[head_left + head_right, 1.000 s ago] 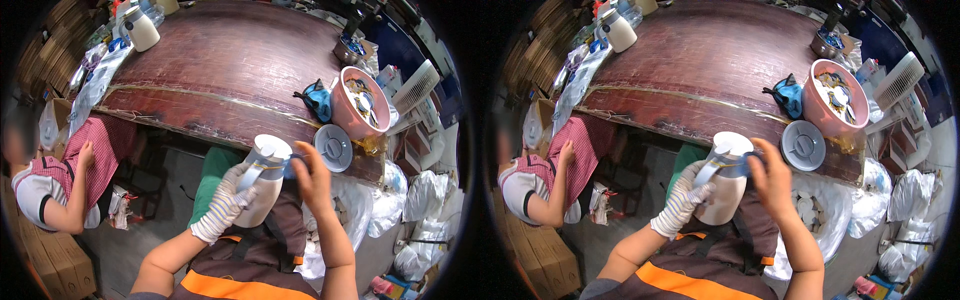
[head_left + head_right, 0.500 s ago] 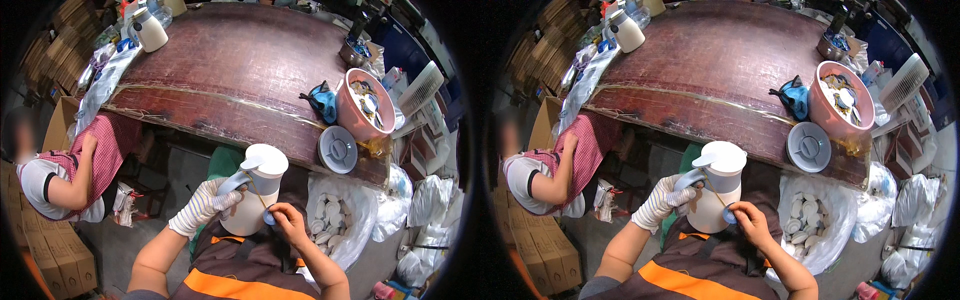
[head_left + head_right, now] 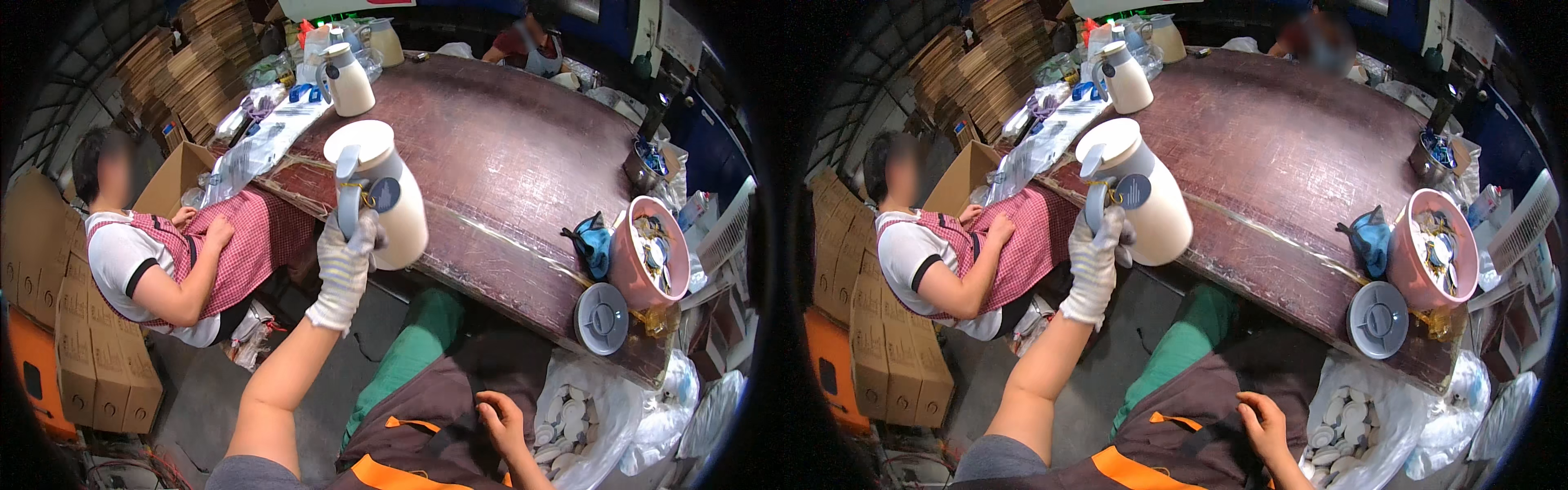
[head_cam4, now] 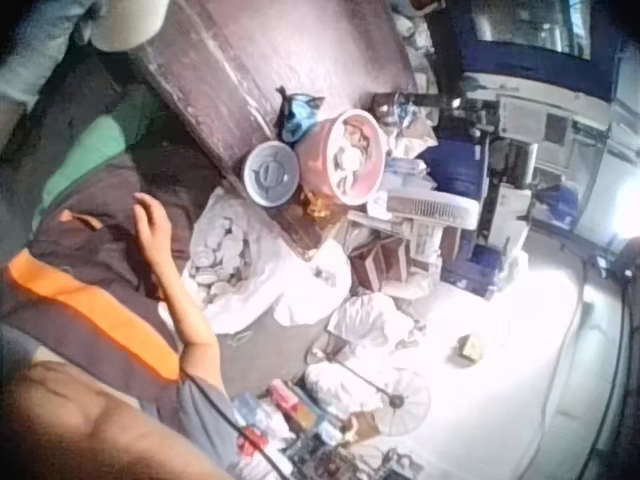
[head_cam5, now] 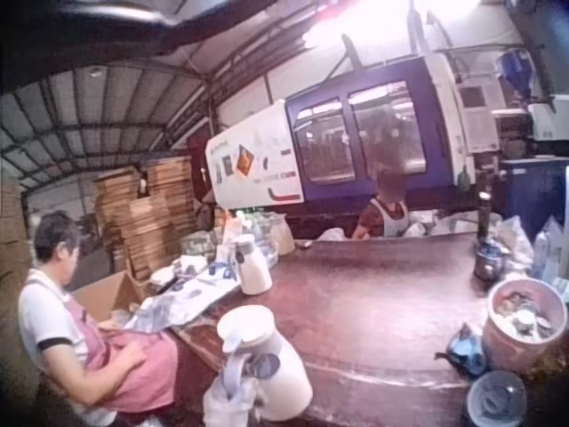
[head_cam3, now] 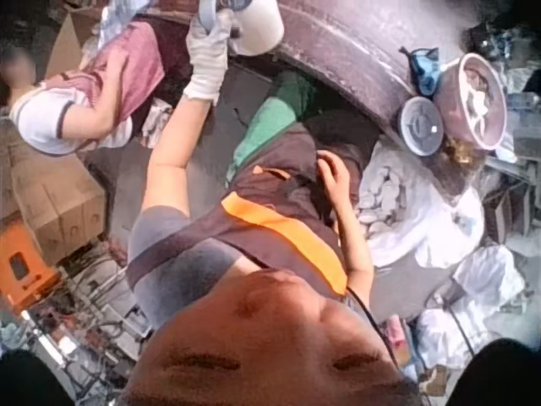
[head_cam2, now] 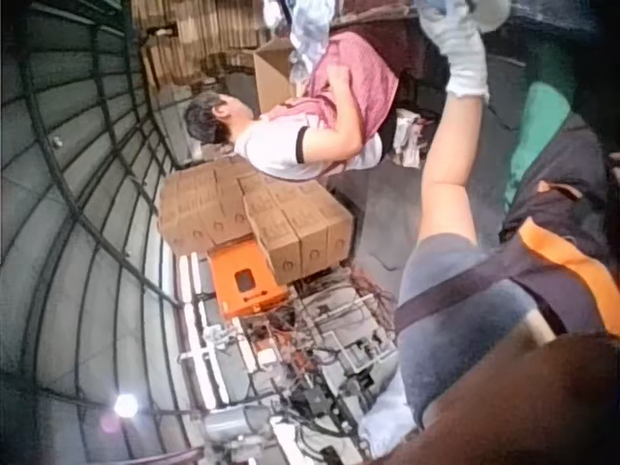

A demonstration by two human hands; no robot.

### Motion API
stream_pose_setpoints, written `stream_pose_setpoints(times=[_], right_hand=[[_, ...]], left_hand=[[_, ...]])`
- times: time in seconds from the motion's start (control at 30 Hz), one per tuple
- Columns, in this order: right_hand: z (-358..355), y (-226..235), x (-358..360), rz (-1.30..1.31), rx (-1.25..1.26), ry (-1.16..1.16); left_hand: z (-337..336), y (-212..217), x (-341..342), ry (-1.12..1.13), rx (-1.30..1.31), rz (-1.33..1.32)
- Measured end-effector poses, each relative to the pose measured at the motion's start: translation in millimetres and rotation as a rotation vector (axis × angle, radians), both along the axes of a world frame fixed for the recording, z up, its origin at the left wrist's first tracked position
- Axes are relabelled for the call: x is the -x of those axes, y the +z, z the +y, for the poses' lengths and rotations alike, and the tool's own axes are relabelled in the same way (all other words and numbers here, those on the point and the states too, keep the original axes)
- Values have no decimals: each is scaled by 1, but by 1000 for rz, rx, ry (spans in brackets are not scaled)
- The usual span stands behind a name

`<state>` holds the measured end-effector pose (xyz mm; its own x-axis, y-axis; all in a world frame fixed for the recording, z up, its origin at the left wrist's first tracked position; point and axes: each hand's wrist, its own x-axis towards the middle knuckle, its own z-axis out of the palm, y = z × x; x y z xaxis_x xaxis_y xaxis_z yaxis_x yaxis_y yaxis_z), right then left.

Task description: The person repeatedly assembles white plastic pitchers by inserting a lid, attaching a circular seal, and affixing a blue label. The person handles each pitcher one at a time, places it on the table, and repeats the sequence with new units.

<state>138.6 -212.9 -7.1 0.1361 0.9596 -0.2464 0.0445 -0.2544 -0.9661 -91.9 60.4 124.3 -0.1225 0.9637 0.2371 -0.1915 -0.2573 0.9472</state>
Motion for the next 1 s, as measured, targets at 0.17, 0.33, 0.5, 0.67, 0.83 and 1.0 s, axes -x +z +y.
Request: stream_pose_setpoints(times=[0.17,0.33,0.5,0.67,0.83,1.0], right_hand=[[-1,-11,-5,-138,-5,-18],[-6,-29,-9,-124,29,-52],[2,-43,-4,-168,74,-24],[11,-50,5,-187,124,55],[15,-86,1,-189,250,-16],[46,-53,-20,406,552,-149]], left_hand=[[106,-36,42,316,-68,303],[162,-59,54,718,73,522],[133,-117,-7,420,-106,828],[99,-156,-66,281,-309,1336],[91,-150,-75,209,-360,1321],[90,-142,-78,185,-382,1329]])
